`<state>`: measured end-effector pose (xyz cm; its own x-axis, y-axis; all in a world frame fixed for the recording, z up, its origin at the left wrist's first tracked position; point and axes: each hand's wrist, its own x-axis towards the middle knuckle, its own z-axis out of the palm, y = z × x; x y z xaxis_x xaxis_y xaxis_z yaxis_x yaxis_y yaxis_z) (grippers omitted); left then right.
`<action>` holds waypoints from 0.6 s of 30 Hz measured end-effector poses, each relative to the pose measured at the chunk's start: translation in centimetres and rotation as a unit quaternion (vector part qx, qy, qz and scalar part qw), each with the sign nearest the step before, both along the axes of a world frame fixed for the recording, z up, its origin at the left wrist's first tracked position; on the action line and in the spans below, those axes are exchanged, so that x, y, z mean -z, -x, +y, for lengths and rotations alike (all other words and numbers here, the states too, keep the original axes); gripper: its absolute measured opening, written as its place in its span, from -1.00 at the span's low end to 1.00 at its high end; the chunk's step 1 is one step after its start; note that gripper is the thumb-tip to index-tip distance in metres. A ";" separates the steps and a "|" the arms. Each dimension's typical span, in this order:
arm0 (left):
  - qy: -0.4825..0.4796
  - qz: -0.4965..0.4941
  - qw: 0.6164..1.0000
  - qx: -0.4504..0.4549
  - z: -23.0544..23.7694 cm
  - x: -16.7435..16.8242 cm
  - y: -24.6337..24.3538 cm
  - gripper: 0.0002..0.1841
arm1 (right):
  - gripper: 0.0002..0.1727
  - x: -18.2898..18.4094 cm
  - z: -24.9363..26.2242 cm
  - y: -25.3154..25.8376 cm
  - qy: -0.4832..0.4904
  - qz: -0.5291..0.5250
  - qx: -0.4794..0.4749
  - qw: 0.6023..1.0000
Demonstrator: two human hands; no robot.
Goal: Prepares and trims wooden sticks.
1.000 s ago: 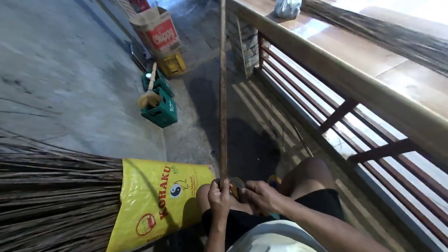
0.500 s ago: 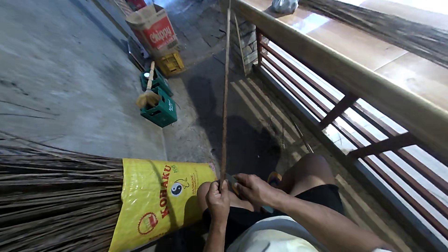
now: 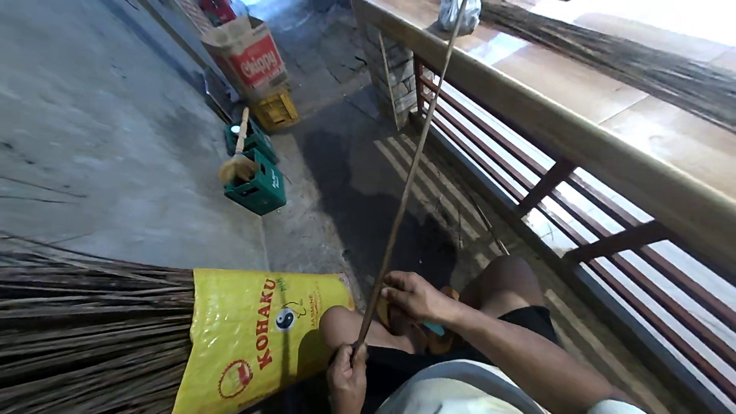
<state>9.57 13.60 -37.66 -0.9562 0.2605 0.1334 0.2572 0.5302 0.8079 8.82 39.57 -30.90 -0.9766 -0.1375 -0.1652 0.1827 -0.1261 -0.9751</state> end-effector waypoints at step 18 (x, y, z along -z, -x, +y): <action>0.006 -0.102 0.992 0.077 -0.5 -3.8 2.2 -0.61 | -0.65 0.0 -4.0 -0.3 -0.078 0.033 0.002 0.996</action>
<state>7.35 13.06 -33.83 -0.9116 0.4061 -0.0630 0.1678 0.5077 0.8451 9.12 35.55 -30.85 -0.9866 -0.1106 -0.1201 0.1179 0.0269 -0.9927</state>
